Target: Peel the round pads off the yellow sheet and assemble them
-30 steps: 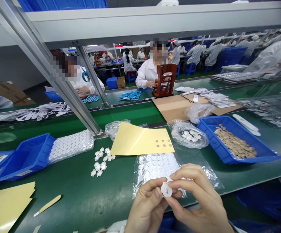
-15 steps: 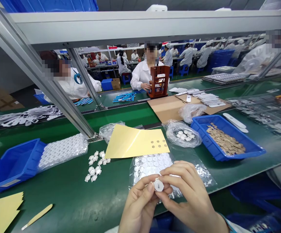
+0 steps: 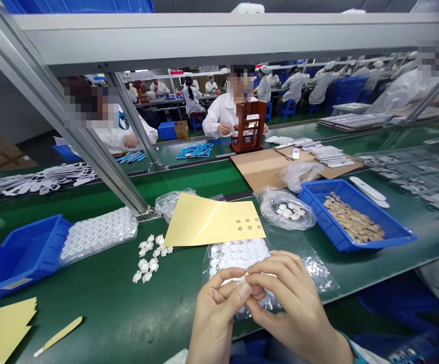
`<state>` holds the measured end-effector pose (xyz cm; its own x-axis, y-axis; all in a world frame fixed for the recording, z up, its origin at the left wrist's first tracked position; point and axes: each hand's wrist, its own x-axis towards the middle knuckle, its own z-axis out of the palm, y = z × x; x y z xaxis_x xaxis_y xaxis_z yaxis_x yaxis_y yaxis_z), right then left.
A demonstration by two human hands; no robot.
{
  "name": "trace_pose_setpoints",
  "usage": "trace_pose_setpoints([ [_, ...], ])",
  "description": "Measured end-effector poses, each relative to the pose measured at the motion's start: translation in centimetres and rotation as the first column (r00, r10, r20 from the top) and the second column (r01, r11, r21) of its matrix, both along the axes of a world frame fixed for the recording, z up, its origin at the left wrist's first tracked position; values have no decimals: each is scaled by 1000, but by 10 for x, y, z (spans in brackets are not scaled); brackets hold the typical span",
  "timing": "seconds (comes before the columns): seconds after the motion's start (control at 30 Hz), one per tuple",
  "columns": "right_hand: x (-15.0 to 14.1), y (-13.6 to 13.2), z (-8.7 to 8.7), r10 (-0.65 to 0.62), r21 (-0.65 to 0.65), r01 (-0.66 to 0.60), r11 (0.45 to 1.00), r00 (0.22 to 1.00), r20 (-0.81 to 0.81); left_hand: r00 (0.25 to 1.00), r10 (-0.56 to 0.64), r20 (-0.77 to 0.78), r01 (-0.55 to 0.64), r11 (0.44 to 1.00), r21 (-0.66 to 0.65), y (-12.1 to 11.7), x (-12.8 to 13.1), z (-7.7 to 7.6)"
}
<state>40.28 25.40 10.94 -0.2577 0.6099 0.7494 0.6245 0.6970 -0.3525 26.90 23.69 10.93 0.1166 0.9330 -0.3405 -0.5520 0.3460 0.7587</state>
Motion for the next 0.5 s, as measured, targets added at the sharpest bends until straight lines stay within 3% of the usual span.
trace_pose_setpoints([
  [0.17,-2,1,-5,41,-8,-40,999,999,31,999,28,19,-28,1000,3,0,1,-4],
  [0.33,15,19,-33,123,-75,-114,991,985,119,999,-35,24,35,999,20,2,-3,-21],
  [0.4,34,38,-48,12,-62,-4,998,990,138,994,-22,-108,24,999,26,4,-16,-29],
  [0.47,60,62,-59,-200,-77,215,974,965,171,945,104,-310,-95,994,45,7,-39,-35],
  [0.5,76,75,-62,-338,-82,357,931,923,183,882,215,-420,-201,976,78,9,-53,-36],
])
